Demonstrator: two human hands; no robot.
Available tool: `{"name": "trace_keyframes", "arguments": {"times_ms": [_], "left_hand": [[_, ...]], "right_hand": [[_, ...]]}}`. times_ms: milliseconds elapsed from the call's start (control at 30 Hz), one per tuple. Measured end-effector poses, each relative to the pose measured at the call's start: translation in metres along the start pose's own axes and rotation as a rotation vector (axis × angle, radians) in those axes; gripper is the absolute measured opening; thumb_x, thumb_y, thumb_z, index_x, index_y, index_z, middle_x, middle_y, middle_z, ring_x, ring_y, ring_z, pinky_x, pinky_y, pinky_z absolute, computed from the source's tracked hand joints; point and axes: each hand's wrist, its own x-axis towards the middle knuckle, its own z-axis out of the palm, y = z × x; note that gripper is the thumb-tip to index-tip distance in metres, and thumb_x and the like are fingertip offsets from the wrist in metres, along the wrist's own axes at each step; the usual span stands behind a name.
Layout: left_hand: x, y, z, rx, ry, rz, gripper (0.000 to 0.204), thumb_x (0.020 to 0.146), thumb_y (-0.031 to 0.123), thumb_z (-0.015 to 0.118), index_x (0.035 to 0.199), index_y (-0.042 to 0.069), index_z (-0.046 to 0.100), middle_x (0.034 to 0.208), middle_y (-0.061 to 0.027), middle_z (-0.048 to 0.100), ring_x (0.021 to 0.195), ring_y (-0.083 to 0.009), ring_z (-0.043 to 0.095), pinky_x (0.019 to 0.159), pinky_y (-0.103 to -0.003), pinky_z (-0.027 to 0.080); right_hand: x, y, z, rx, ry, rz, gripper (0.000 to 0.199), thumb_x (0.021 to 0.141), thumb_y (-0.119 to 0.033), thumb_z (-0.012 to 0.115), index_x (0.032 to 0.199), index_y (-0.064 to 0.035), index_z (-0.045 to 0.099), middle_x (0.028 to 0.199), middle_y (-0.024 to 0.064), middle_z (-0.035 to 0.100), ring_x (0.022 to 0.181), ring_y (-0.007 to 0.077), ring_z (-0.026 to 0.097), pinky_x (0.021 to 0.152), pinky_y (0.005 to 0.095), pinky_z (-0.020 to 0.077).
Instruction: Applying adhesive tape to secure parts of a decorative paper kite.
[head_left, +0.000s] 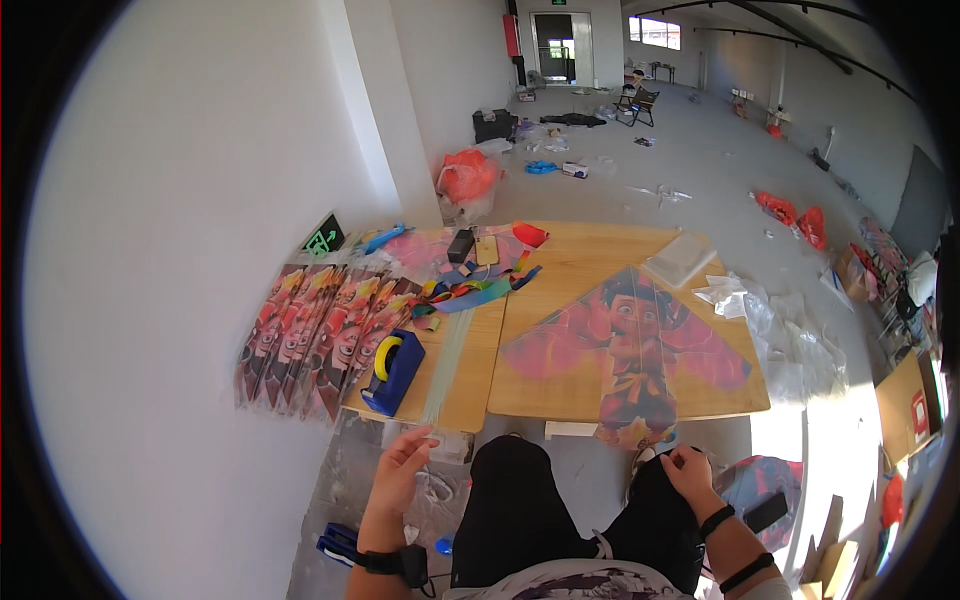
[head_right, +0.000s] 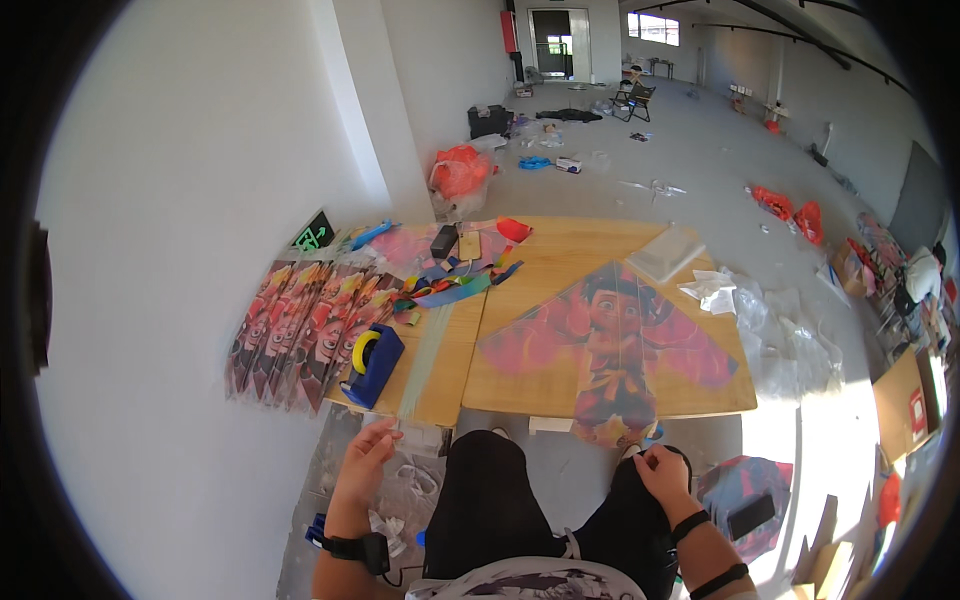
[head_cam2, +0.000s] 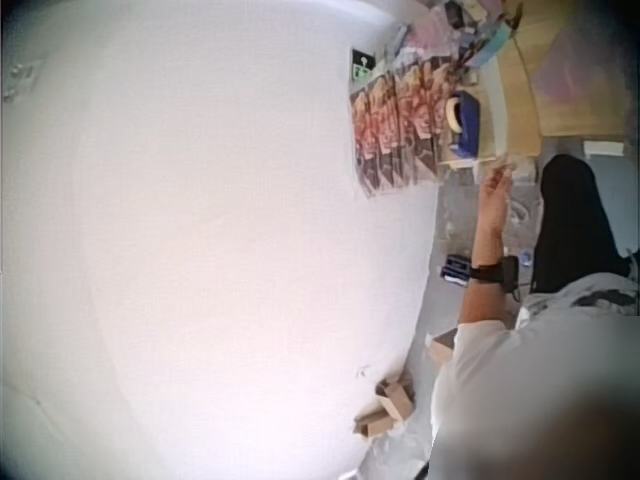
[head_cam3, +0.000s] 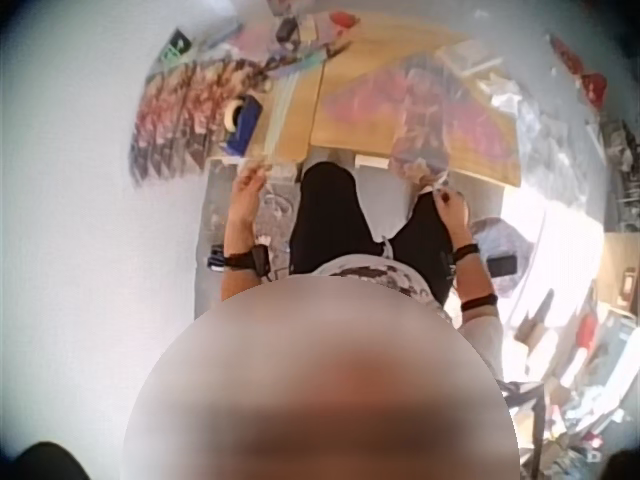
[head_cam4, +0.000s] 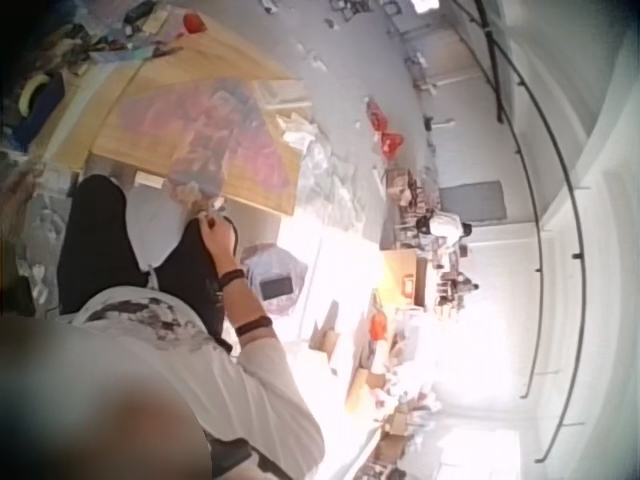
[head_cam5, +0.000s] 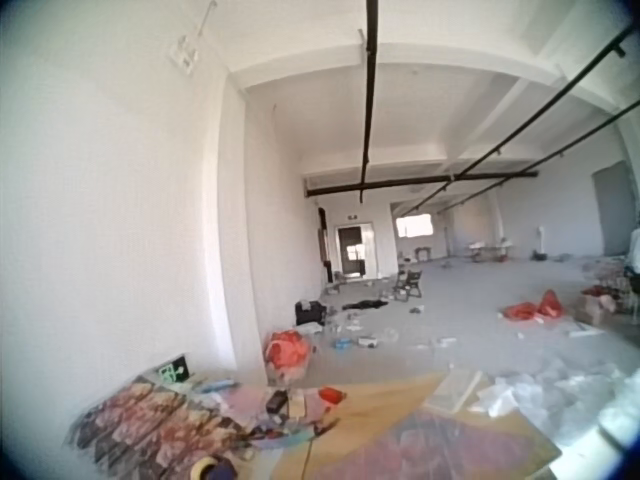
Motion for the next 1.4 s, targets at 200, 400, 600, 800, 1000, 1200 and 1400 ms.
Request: {"name": "trace_keyframes", "arguments": {"times_ms": [200,400,600,800,1000,1200,1400], "left_hand": [[-0.024,0.03,0.118,0.059,-0.402,0.059,0.05,0.095,0.0,0.061,0.144,0.005,0.052,0.129,-0.0092,0.062,0.098,-0.0093,0.054,0.09,-0.025,0.044],[-0.033,0.015,0.177,0.163,-0.692,0.139,0.052,0.096,0.001,0.063,0.146,0.006,0.049,0.134,-0.0093,0.061,0.097,-0.0122,0.056,0.091,-0.028,0.047],[-0.038,0.0,0.19,0.085,-0.76,-0.054,0.052,0.101,0.011,0.059,0.151,0.009,0.044,0.138,-0.0082,0.059,0.105,-0.0132,0.055,0.095,-0.029,0.044],[-0.023,-0.029,0.19,-0.628,-0.858,-0.67,0.059,0.109,0.047,0.036,0.151,0.006,0.043,0.135,-0.0099,0.06,0.106,-0.0204,0.059,0.096,-0.034,0.046],[-0.017,-0.007,0.207,0.09,-0.533,0.02,0.049,0.106,0.038,0.051,0.142,0.004,0.052,0.13,-0.0053,0.063,0.11,-0.0184,0.059,0.099,-0.032,0.042],[-0.01,0.035,0.238,0.371,-0.479,0.449,0.024,0.086,0.007,0.075,0.109,0.002,0.068,0.116,-0.0096,0.065,0.105,-0.0181,0.061,0.096,-0.033,0.046],[-0.008,0.035,0.248,0.452,-0.379,0.534,0.01,0.082,0.0,0.075,0.09,0.003,0.069,0.109,-0.0104,0.066,0.101,-0.0206,0.063,0.09,-0.031,0.048]], "right_hand": [[0.027,-0.117,-0.021,0.856,-0.469,0.075,0.018,0.094,-0.016,0.071,0.105,-0.0035,0.065,0.09,0.0027,0.068,0.078,0.0079,0.062,0.07,0.0244,0.0507],[0.024,-0.18,-0.041,0.926,-0.446,-0.213,0.019,0.095,-0.014,0.071,0.111,-0.0053,0.067,0.103,0.0054,0.067,0.09,0.0108,0.065,0.082,0.0255,0.0513],[0.012,-0.173,-0.051,0.968,-0.48,-0.187,0.008,0.093,-0.008,0.071,0.098,-0.0026,0.068,0.101,0.0049,0.068,0.092,0.0122,0.065,0.083,0.0285,0.0518],[-0.006,-0.188,-0.078,0.634,-0.25,-0.559,0.007,0.094,-0.006,0.068,0.098,-0.0009,0.065,0.094,0.0053,0.067,0.089,0.0131,0.064,0.078,0.0261,0.0513],[-0.007,-0.196,-0.105,0.778,-0.266,-0.181,0.01,0.094,-0.009,0.07,0.094,-0.0023,0.063,0.086,0.0041,0.069,0.076,0.0101,0.067,0.07,0.0254,0.0507],[-0.004,-0.185,-0.096,0.661,-0.353,-0.241,0.011,0.096,-0.013,0.068,0.1,-0.0026,0.065,0.082,0.0039,0.071,0.077,0.0109,0.069,0.072,0.0261,0.0525],[0.007,-0.165,-0.076,0.712,-0.441,-0.142,0.013,0.096,-0.009,0.066,0.107,-0.0022,0.067,0.089,0.0053,0.073,0.079,0.0096,0.068,0.074,0.0252,0.0527]]}}
